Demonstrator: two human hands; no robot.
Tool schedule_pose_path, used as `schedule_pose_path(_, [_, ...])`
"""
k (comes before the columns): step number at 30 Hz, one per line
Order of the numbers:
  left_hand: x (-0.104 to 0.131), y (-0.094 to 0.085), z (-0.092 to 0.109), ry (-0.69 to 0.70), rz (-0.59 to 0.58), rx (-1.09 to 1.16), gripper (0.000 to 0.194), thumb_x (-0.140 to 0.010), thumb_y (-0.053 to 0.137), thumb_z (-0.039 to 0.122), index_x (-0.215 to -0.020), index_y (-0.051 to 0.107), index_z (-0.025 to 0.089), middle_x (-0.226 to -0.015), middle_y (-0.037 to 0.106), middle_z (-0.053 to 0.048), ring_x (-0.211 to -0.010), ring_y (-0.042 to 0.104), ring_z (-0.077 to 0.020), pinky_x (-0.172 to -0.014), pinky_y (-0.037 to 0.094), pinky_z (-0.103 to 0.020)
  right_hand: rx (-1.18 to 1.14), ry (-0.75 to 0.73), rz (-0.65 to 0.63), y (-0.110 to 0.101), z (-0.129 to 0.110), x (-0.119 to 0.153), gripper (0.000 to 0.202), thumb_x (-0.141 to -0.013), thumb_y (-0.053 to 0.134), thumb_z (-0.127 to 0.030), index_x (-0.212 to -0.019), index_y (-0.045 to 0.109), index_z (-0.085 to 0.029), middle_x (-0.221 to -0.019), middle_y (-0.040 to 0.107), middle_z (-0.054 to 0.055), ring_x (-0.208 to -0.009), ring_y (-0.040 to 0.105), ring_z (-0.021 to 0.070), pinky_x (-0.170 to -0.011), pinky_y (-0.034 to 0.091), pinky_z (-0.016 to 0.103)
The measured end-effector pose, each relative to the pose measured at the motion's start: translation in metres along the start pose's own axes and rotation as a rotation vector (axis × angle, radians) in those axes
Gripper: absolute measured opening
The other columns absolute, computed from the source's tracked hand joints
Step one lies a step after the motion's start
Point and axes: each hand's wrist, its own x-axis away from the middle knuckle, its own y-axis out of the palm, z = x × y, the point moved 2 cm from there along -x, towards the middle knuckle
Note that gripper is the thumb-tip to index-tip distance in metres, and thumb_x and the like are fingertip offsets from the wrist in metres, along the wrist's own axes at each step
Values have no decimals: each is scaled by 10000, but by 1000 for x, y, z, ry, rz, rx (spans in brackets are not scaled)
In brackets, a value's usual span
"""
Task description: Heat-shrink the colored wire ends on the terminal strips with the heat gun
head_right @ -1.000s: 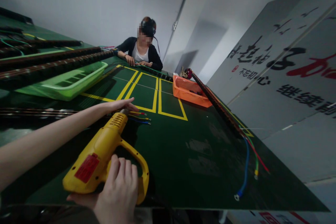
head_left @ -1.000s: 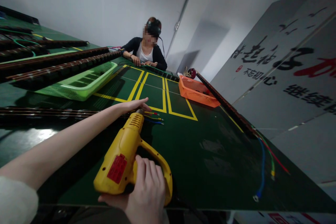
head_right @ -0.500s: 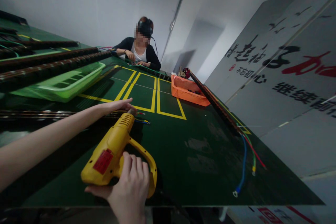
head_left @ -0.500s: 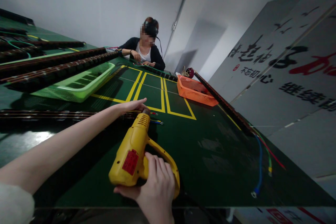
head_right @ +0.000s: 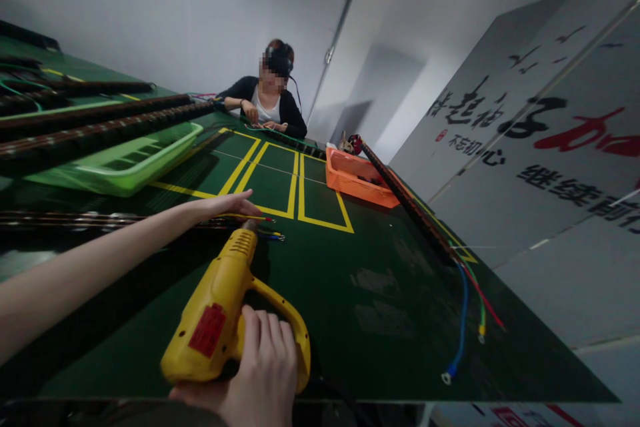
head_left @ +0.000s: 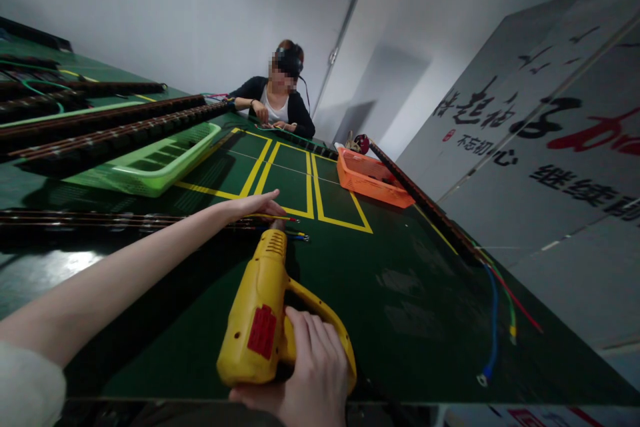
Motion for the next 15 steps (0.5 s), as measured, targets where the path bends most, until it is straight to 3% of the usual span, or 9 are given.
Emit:
schedule_pose_path(4, [-4,-5,-4,-1,26,-35,805,-696,361,800,-1049,662,142,-1041,687,-102,-992,597,-283,-855,431,-327,-64,-97,-17,-8,-10,0,785,-576,508,-817,-1032,565,-181,-820,650,38,-724,607,202,-684,431,340])
schedule_pose_path(9, [-6,-7,-9,16,69,-48,808,-654,394,823,-1028,662,159,-959,707,-96,-949,615,-288,-818,449,-339,-104,-112,-119,-10,-12,-2,452,-772,502,-546,-1043,558,-189,-813,646,31,-702,595,190,-659,420,335])
schedule_pose_path(12, [-4,-8,-5,41,115,4,762,-664,437,791,-1027,653,157,-1007,697,-106,-996,609,-286,-838,460,-346,-137,-150,-129,-7,-7,0,466,-809,431,-548,-1060,554,-175,-807,638,42,-705,589,195,-656,416,338])
schedule_pose_path(15, [6,-11,15,106,174,-10,675,-706,486,719,-1028,645,149,-1073,676,-114,-1017,607,-267,-861,466,-346,-146,-233,-114,-1,-1,6,527,-888,219,-537,-1043,566,-172,-745,626,55,-649,571,199,-603,391,339])
